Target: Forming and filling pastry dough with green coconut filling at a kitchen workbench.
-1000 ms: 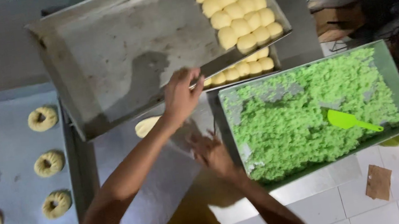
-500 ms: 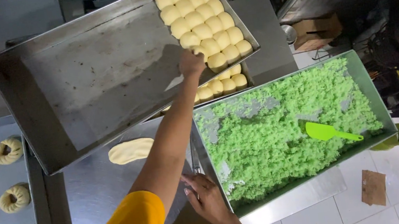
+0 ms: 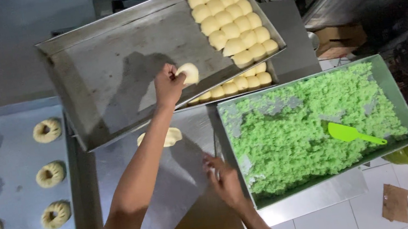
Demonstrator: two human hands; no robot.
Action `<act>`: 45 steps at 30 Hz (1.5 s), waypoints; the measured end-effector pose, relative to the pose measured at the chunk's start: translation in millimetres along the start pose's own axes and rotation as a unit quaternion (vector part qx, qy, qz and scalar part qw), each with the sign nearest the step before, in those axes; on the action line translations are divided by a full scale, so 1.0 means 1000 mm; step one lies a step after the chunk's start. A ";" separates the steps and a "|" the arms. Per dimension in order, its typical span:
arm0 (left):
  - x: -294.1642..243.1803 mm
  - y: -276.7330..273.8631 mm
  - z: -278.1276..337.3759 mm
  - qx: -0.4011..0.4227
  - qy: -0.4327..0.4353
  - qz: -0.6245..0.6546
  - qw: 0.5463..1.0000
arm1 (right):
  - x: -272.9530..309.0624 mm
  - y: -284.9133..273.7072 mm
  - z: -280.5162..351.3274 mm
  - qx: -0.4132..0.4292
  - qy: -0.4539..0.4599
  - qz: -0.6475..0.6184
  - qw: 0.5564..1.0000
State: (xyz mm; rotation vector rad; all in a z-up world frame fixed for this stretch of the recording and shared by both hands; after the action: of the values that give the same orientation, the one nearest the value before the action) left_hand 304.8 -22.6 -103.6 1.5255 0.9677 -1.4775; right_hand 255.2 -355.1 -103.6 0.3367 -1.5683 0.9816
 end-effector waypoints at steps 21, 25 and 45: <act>0.068 -0.202 0.267 0.077 -0.102 0.031 0.991 | 0.090 0.094 0.009 0.170 0.214 -0.255 0.928; 0.037 -0.201 0.258 0.094 -0.061 -0.036 0.993 | -0.004 0.116 0.023 0.203 0.320 -0.273 0.884; 0.057 -0.252 0.212 0.397 0.326 -0.512 0.688 | -0.027 0.080 -0.049 0.288 -0.444 0.426 0.734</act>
State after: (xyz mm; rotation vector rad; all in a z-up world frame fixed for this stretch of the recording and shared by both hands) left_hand -9.3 -116.0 -171.1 2.4167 2.0007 -2.3900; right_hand 239.8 -279.2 -162.5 0.5876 -2.3173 2.2983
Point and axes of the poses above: each hand's wrist, its own z-axis away from the middle knuckle, its own y-axis out of the palm, x = y × z, the point moved 2 cm from there along -z, towards the middle knuckle, and after that the axes turned 10 degrees about -x, right-handed, at the moved point
